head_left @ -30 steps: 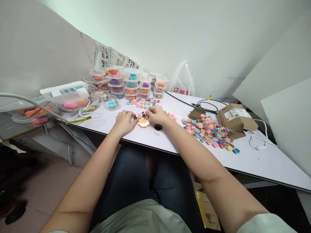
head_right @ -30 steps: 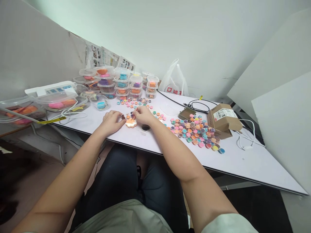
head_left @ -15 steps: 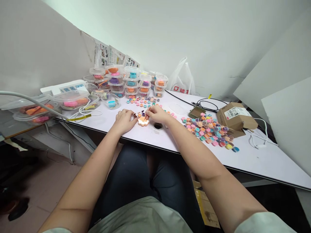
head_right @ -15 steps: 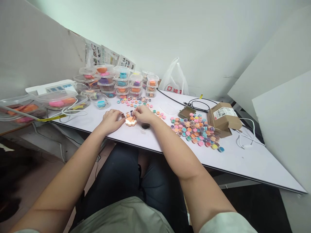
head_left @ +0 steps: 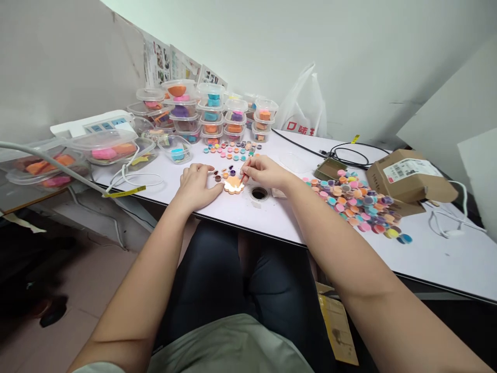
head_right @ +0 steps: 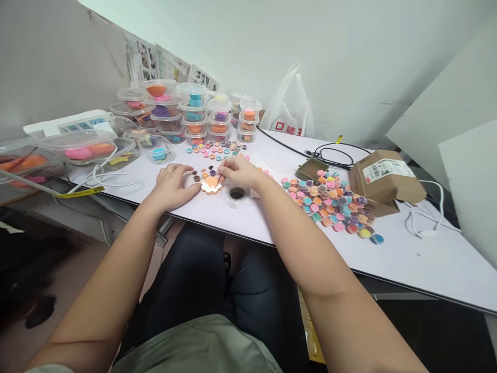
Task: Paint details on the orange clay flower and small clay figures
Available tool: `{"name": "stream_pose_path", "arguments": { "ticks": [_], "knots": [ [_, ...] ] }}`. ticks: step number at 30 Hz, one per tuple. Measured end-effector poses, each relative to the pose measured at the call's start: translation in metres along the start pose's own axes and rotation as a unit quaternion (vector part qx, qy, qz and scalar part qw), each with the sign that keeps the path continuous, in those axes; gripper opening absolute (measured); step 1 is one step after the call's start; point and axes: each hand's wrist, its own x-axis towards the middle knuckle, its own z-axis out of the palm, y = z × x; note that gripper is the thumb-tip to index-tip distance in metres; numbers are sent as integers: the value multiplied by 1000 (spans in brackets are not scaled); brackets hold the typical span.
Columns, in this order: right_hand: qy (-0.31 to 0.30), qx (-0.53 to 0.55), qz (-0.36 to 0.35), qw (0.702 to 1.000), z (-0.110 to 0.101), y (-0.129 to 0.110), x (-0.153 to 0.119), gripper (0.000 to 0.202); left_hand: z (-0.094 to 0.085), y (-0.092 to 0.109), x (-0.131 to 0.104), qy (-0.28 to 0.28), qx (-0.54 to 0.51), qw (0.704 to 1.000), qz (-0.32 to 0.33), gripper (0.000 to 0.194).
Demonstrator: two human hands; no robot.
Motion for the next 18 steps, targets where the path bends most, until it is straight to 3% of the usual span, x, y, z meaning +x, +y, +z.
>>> {"name": "stream_pose_path", "arguments": {
  "ticks": [6,13,18],
  "knots": [
    [15,-24,4,1000,-4,5,0,16,-5,1,-3,-10,-33,999,1,66],
    [14,-31,39,999,-1,-2,-3,17,0,31,-34,64,-19,997,45,71],
    [20,-47,55,997,4,-13,-6,19,4,34,-32,15,-9,999,45,66]
  ]
}}
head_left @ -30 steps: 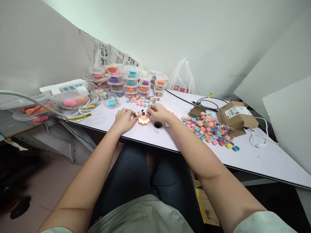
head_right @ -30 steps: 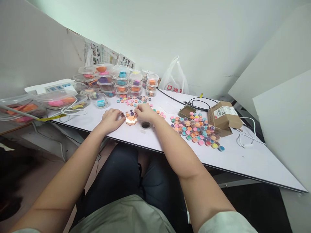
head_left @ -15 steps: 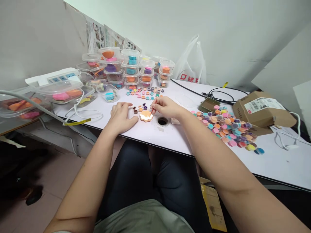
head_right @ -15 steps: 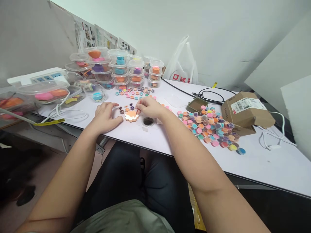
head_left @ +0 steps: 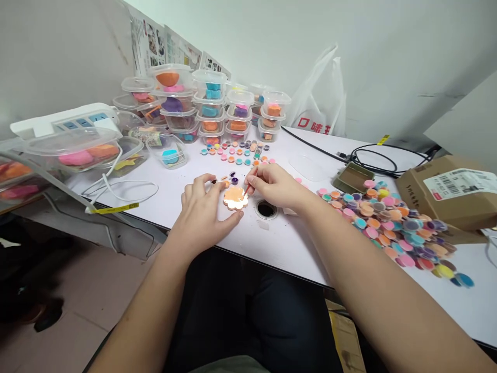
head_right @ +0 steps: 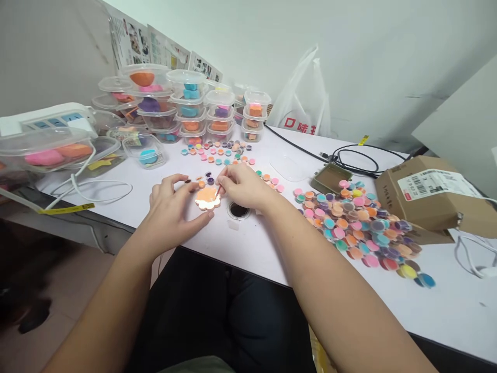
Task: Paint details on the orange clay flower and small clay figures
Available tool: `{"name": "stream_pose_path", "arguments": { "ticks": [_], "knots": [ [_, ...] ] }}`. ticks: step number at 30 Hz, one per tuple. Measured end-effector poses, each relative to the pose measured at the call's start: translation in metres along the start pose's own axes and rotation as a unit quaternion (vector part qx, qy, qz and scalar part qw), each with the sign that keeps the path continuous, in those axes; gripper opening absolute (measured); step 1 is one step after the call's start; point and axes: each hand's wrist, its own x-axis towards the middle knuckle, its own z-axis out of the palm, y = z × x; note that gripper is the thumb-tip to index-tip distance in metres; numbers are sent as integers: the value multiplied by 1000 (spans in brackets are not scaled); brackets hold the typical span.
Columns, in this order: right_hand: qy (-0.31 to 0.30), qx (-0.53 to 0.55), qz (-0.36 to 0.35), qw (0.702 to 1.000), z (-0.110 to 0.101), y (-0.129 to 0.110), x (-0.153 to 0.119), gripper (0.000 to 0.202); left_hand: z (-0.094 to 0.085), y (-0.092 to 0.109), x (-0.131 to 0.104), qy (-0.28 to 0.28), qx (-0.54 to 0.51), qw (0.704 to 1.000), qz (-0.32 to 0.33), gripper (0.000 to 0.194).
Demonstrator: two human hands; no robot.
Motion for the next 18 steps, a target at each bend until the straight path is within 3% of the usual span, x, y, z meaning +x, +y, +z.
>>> {"name": "stream_pose_path", "arguments": {
  "ticks": [2,6,10,14,18],
  "knots": [
    [6,15,-5,1000,1,-2,-1,20,2,-3,4,-20,0,1000,-2,64],
    [14,54,-25,998,5,-3,1,21,3,-6,5,-6,10,1000,-15,62],
    [12,30,-3,999,5,2,4,20,2,-4,4,-11,13,1000,-11,56],
    [56,4,20,998,-3,9,5,22,1,-5,3,-10,2,1000,-12,51],
    [71,68,-1,995,-5,9,3,22,2,-6,2,3,1,1000,-8,51]
  ]
}}
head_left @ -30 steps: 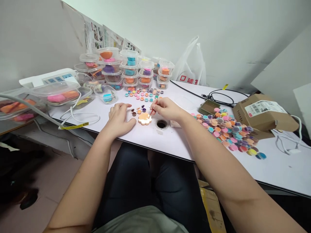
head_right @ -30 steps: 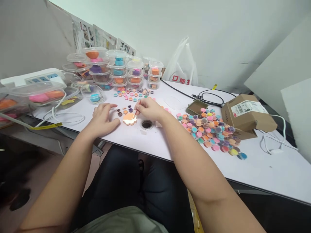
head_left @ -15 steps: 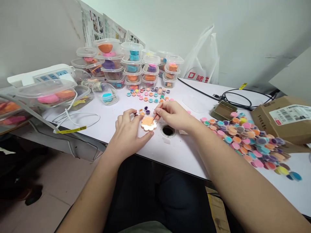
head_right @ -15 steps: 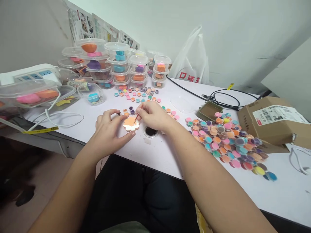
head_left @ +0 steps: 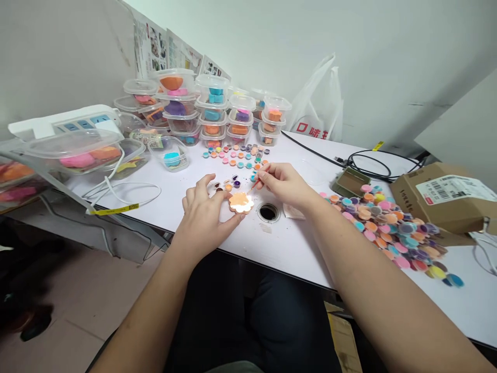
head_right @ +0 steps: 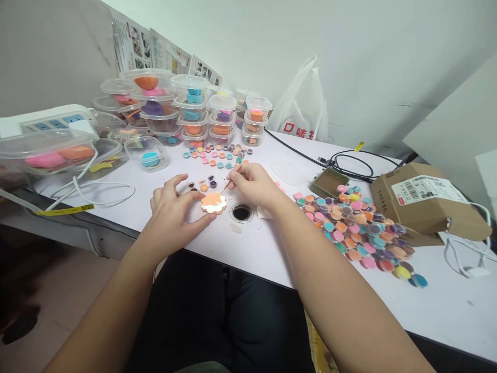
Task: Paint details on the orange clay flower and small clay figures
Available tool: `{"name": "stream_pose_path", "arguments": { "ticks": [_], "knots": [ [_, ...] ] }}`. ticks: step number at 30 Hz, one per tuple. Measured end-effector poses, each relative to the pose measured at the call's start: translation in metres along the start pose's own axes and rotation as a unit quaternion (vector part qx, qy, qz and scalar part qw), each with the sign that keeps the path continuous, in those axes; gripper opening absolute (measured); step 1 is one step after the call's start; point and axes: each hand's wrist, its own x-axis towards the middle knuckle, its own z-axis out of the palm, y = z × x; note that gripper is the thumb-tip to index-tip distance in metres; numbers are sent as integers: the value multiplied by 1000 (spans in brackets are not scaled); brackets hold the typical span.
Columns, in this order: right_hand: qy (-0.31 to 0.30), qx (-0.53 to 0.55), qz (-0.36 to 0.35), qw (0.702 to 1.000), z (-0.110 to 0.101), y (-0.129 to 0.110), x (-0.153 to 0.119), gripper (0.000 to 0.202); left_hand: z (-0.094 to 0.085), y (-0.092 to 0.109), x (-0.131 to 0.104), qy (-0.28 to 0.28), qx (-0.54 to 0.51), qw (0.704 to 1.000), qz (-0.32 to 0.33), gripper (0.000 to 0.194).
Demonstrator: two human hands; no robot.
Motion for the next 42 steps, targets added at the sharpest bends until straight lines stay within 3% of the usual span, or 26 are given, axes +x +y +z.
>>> {"name": "stream_pose_path", "arguments": {
  "ticks": [5,8,12,17,24,27,32,38,42],
  "knots": [
    [-36,-10,-1,999,10,-2,-2,20,-1,1,-1,-5,-9,1000,-2,50],
    [-4,-57,17,998,10,3,1,20,-3,0,-1,-18,-19,1000,-7,49],
    [28,3,-5,1000,6,9,6,17,-3,-1,-1,-22,-25,999,-4,49],
    [-1,15,10,1000,12,3,3,17,-2,-1,-1,-19,-20,1000,-1,47],
    [41,-11,33,999,14,5,3,20,-4,0,-1,-27,-29,999,-4,47],
    [28,-11,14,999,15,6,5,22,-5,1,0,-29,-33,999,-4,47],
    [35,-49,45,997,14,9,6,17,-4,-1,-1,-21,-34,999,5,46],
    [36,18,41,998,16,6,6,16,-2,-2,-2,-14,-31,999,15,44],
    [24,1,66,998,19,-1,1,15,-3,-2,-2,-15,-30,999,16,44]
  ]
}}
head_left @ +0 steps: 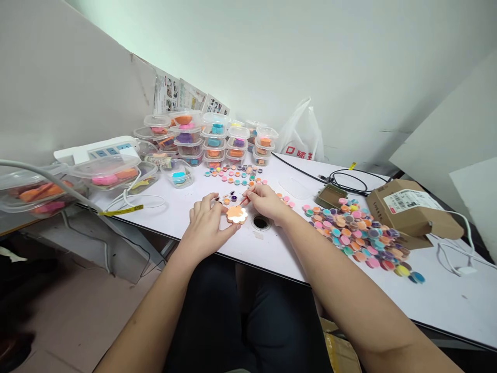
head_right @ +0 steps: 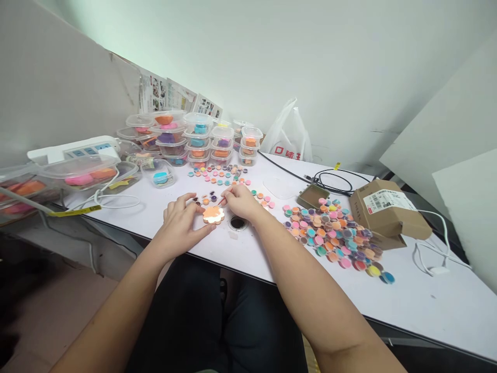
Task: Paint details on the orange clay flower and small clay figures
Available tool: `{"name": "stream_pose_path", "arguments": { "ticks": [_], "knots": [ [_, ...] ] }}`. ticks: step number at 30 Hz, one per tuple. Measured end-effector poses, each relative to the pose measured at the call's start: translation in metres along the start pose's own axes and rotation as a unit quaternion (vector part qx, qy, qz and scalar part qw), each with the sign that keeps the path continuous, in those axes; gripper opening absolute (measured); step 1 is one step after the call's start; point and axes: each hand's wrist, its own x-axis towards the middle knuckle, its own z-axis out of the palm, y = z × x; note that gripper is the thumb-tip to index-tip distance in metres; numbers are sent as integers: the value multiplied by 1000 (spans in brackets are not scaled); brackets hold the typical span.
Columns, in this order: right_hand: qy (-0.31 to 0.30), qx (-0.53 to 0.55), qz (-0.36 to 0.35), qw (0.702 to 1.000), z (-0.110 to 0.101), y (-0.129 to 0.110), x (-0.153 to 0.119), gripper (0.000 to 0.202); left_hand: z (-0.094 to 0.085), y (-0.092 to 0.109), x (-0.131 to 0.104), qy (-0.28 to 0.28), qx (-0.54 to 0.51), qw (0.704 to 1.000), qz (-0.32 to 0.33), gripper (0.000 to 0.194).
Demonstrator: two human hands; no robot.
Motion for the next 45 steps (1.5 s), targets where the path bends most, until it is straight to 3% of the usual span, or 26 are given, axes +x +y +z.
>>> {"name": "stream_pose_path", "arguments": {
  "ticks": [5,12,18,24,29,36,40,45],
  "knots": [
    [35,2,5,999,-1,0,-1,18,0,-1,0,-7,7,1000,6,45],
    [24,0,18,1000,2,-1,0,15,-1,1,0,-6,7,1000,6,45],
    [37,22,-20,999,1,1,0,16,-1,1,-1,-8,8,1000,0,44],
    [40,-40,-10,998,-2,7,4,17,-1,2,-1,-7,6,1000,-1,43],
    [74,31,-49,996,-2,10,11,13,-2,1,0,-9,3,1000,-5,44],
    [52,-9,-98,994,17,-6,-3,11,-2,2,-3,-7,-8,1000,-21,44],
    [24,-30,-114,993,19,-11,-10,11,-16,-11,-5,-23,-33,998,-44,40],
    [44,-103,-102,988,8,-14,-8,14,-40,-38,11,-21,-67,995,-77,22]
  ]
}}
